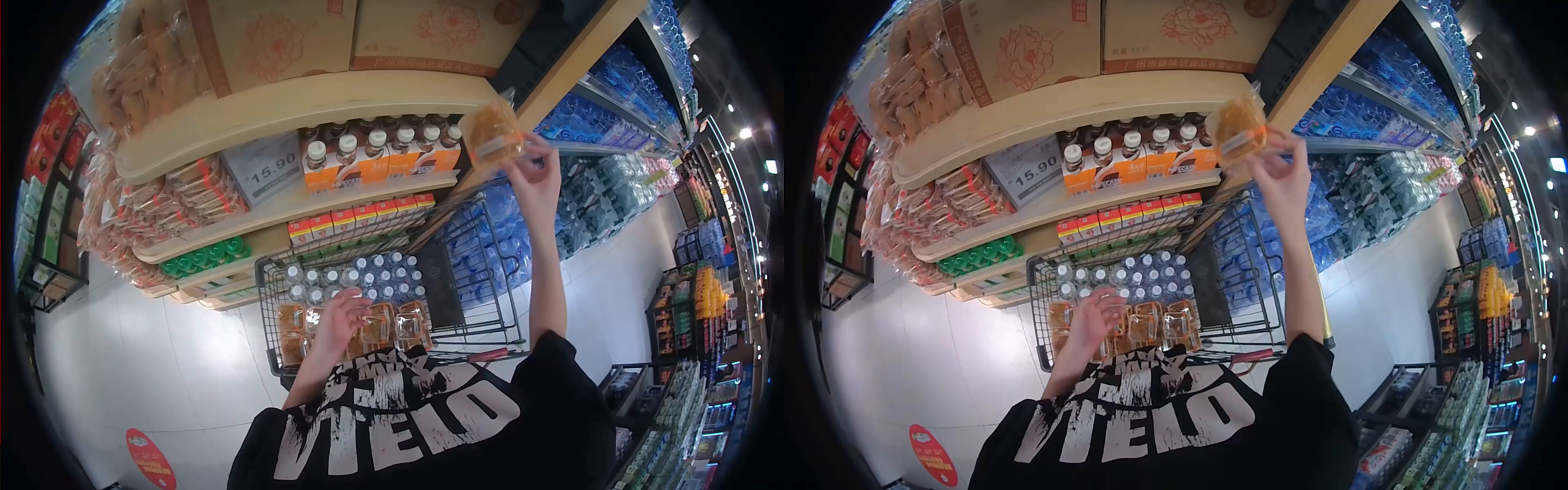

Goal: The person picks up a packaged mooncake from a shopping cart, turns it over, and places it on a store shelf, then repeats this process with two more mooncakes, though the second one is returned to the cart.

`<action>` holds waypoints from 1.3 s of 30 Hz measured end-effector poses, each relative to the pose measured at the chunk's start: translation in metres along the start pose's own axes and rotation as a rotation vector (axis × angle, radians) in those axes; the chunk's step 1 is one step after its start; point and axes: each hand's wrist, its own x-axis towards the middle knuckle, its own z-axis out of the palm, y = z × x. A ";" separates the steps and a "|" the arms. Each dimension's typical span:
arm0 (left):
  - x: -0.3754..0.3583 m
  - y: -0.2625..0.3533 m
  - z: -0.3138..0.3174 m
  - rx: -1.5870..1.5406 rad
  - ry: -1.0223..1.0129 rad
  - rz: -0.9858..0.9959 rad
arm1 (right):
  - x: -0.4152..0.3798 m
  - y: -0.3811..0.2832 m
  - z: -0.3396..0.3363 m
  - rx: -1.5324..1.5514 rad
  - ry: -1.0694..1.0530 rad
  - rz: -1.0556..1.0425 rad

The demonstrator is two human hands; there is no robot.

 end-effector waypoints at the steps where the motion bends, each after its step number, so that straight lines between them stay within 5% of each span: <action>1: -0.001 -0.003 0.000 0.015 0.007 -0.018 | 0.019 0.000 -0.002 -0.054 0.004 -0.048; 10: -0.009 -0.001 0.003 0.033 0.035 -0.030 | 0.134 0.055 -0.015 -0.420 0.003 -0.235; 12: -0.012 -0.001 -0.002 0.038 0.043 -0.017 | 0.141 0.060 -0.020 -0.824 -0.015 -0.311; 13: -0.011 -0.001 -0.008 0.039 0.048 -0.022 | 0.138 0.053 -0.021 -0.760 -0.025 -0.139; 17: -0.013 0.000 -0.013 0.029 0.098 -0.035 | 0.135 0.038 -0.025 -1.058 -0.104 -0.229; 29: -0.013 -0.006 -0.001 0.106 0.046 -0.071 | 0.135 0.052 -0.027 -1.310 -0.054 -0.541; 33: -0.011 -0.005 0.007 0.122 -0.019 -0.073 | 0.134 0.041 -0.027 -1.384 -0.127 -0.455; 39: -0.016 -0.007 0.013 0.128 -0.039 -0.078 | 0.131 0.058 -0.030 -1.168 -0.069 -0.579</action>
